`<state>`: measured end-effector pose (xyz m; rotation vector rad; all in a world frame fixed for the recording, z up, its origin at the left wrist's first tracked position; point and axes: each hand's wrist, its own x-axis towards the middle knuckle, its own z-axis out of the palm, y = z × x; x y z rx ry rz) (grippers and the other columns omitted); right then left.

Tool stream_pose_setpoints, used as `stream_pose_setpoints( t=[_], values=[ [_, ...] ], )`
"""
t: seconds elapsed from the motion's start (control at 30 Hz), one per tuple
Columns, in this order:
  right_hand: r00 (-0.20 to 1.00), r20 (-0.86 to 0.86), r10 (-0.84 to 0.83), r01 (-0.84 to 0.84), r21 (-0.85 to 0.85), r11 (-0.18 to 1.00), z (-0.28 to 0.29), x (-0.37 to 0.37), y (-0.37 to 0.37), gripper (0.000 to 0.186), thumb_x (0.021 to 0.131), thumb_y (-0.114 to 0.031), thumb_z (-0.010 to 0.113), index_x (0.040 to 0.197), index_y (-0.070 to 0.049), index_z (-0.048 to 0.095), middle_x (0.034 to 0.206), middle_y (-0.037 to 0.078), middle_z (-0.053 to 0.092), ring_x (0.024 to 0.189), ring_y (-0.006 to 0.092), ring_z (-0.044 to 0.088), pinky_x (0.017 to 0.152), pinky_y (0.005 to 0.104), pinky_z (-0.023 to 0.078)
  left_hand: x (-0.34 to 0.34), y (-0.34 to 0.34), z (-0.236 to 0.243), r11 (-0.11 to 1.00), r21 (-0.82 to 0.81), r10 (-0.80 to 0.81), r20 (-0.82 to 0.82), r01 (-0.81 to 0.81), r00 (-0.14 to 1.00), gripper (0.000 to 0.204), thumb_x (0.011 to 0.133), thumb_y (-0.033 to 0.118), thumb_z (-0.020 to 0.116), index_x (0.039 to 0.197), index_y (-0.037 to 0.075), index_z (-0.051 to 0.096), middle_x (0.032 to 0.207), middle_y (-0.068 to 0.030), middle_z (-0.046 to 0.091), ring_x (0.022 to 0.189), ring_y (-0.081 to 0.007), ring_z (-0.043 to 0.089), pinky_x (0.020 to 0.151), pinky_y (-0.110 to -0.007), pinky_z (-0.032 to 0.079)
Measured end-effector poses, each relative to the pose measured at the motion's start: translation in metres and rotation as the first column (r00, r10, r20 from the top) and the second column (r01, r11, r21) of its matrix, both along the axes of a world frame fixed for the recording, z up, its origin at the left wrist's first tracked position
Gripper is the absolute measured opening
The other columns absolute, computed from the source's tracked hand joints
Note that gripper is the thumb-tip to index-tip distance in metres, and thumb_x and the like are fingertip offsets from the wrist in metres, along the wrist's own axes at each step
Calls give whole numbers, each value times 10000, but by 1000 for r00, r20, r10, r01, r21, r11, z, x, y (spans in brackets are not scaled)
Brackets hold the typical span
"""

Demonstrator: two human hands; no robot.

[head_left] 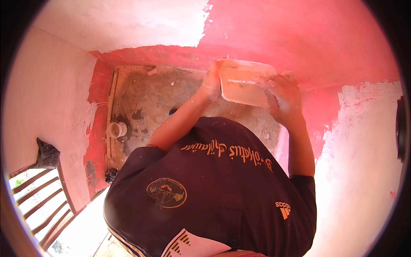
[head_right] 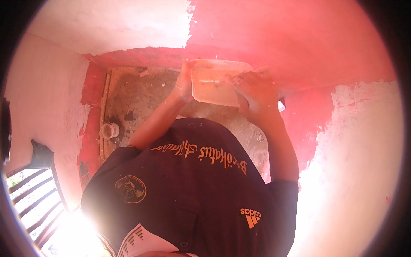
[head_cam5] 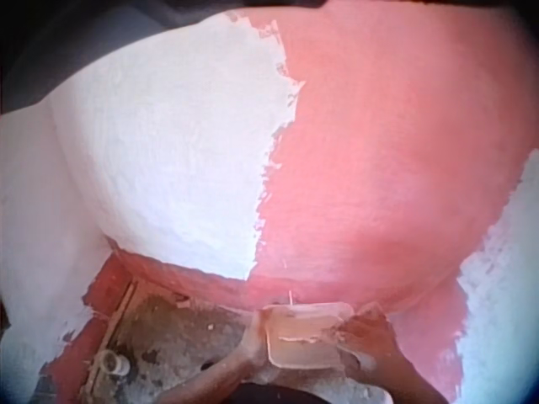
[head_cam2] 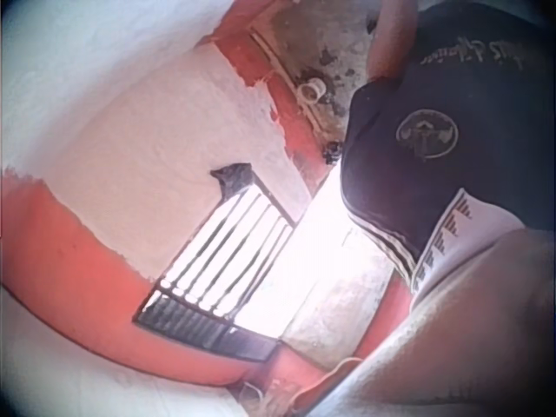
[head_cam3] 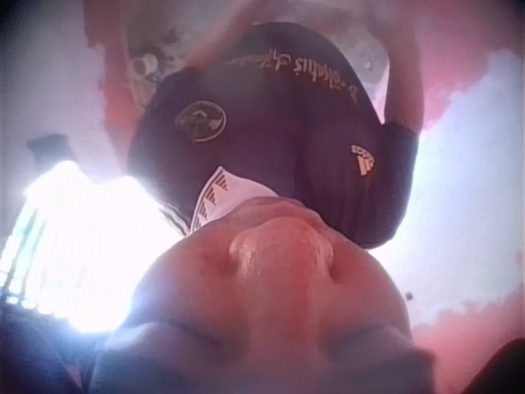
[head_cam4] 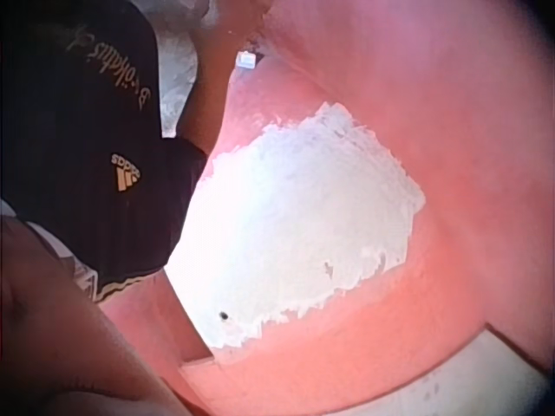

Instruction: The person scoops plaster from a container onto a putty knife and applies it to the wall, smoothing the surface.

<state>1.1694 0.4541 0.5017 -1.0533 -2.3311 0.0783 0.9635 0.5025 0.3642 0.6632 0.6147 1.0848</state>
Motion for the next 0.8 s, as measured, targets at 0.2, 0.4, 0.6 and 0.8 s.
stream_pose_setpoints(
  t=[0.2, 0.4, 0.6, 0.8],
  values=[
    [998, -18, 68, -66, 72, 995, -9, 15, 0, 315, 801, 42, 612, 1040, -120, 736, 980, 42, 746, 863, 239, 681, 832, 395, 446, 4, 4, 16, 990, -109, 81, -48, -85, 996, 646, 1031, 497, 318, 1366, -8, 544, 1327, -157, 631, 1213, -289, 624, 1045, -452, 503],
    [991, -102, 83, -74, 89, 993, -23, 24, -4, 295, 798, 45, 614, 1031, -101, 719, 1046, 46, 755, 968, 252, 708, 827, 398, 468, 9, 13, 25, 983, -96, 149, -70, -155, 986, 698, 1052, 530, 259, 1403, -12, 523, 1374, -168, 608, 1283, -313, 590, 1090, -463, 476],
    [977, -174, 123, -120, 26, 992, -32, 35, -6, 309, 799, 86, 597, 1058, -61, 680, 1115, 102, 745, 996, 306, 705, 846, 416, 502, 13, 20, 23, 970, -124, 203, -64, -210, 977, 738, 1066, 536, 166, 1439, -15, 486, 1416, -171, 579, 1302, -317, 580, 1106, -474, 476],
    [957, -208, 200, -195, 45, 980, -38, 38, -6, 279, 809, 71, 610, 1057, -43, 670, 1126, 126, 738, 993, 342, 696, 832, 424, 529, 13, 20, 23, 974, -121, 184, -70, -192, 980, 745, 1061, 544, 167, 1430, -16, 493, 1398, -181, 592, 1288, -324, 591, 1087, -485, 494]
  ],
)
